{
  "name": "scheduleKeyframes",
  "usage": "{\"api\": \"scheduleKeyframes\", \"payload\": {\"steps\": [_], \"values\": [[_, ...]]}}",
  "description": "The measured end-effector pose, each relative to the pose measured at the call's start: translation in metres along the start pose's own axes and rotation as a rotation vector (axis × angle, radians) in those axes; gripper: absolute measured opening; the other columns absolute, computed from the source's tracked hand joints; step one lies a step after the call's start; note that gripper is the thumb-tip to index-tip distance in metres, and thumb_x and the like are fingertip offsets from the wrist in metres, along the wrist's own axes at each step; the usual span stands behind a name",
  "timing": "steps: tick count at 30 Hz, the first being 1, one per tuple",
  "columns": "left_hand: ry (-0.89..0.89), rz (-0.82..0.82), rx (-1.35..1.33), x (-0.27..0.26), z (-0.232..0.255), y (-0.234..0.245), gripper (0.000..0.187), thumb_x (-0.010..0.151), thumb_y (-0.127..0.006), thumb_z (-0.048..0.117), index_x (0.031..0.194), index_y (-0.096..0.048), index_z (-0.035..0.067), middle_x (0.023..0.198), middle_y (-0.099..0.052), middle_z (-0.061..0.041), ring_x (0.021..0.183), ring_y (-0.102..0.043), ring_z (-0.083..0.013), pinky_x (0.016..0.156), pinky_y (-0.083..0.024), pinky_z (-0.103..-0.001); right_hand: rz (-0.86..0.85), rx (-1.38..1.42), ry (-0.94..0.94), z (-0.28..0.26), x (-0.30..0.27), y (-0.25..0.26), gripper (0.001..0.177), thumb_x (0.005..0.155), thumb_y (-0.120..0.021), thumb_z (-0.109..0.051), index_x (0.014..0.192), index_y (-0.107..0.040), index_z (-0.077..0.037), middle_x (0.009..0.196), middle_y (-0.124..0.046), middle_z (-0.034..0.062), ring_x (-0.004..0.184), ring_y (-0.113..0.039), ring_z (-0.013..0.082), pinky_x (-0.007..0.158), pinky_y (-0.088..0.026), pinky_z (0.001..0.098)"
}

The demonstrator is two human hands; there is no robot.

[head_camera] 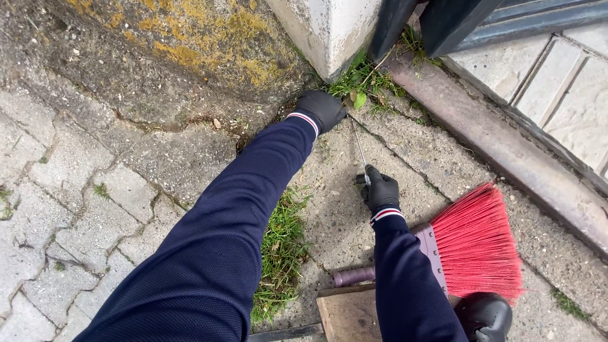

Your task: Removing weeds and debris from a pavement crack using a small metal tool

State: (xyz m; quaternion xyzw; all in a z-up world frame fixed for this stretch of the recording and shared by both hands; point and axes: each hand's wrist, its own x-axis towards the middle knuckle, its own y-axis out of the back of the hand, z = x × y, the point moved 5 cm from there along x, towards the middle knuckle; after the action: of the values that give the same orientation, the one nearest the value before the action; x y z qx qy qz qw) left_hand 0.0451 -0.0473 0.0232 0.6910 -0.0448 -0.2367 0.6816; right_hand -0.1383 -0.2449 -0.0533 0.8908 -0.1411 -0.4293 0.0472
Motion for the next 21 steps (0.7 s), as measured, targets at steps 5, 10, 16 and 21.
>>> {"api": "scheduleKeyframes", "payload": {"steps": [5, 10, 16, 21], "values": [[0.101, 0.042, -0.149, -0.013, 0.001, 0.002, 0.047, 0.104, -0.039, 0.044, 0.097, -0.075, 0.014, 0.087, -0.078, -0.011, 0.095, -0.076, -0.0332, 0.082, -0.057, -0.055, 0.003, 0.048, -0.011, 0.002, 0.006, -0.002, 0.037, 0.088, -0.076, -0.040, 0.085, -0.071, -0.003, 0.061, -0.061, 0.0151, 0.049, -0.061, 0.0218, 0.041, -0.047, 0.0300], [0.170, 0.076, -0.252, -0.027, 0.005, 0.010, 0.050, 0.104, -0.036, 0.043, 0.095, -0.073, 0.011, 0.085, -0.078, -0.014, 0.092, -0.076, -0.0352, 0.079, -0.059, -0.054, 0.020, 0.020, -0.030, 0.003, 0.008, 0.001, 0.039, 0.087, -0.076, -0.041, 0.083, -0.070, -0.003, 0.060, -0.059, 0.0153, 0.050, -0.062, 0.0231, 0.041, -0.048, 0.0325], [-0.147, 0.124, 0.184, 0.008, 0.007, -0.053, 0.030, 0.098, -0.050, 0.029, 0.083, -0.076, 0.023, 0.074, -0.076, 0.002, 0.082, -0.077, -0.0240, 0.070, -0.060, -0.055, 0.027, 0.009, -0.060, 0.000, 0.004, -0.005, 0.040, 0.087, -0.077, -0.041, 0.085, -0.070, -0.002, 0.061, -0.059, 0.0165, 0.050, -0.063, 0.0236, 0.042, -0.049, 0.0332], [-0.324, 0.326, 0.255, 0.025, 0.007, -0.072, 0.029, 0.089, -0.058, 0.017, 0.066, -0.076, 0.020, 0.062, -0.071, -0.009, 0.066, -0.073, -0.0336, 0.055, -0.053, -0.060, 0.055, -0.040, -0.045, 0.020, 0.030, -0.001, 0.041, 0.089, -0.076, -0.043, 0.088, -0.071, -0.002, 0.063, -0.060, 0.0173, 0.053, -0.064, 0.0252, 0.045, -0.050, 0.0351]]}}
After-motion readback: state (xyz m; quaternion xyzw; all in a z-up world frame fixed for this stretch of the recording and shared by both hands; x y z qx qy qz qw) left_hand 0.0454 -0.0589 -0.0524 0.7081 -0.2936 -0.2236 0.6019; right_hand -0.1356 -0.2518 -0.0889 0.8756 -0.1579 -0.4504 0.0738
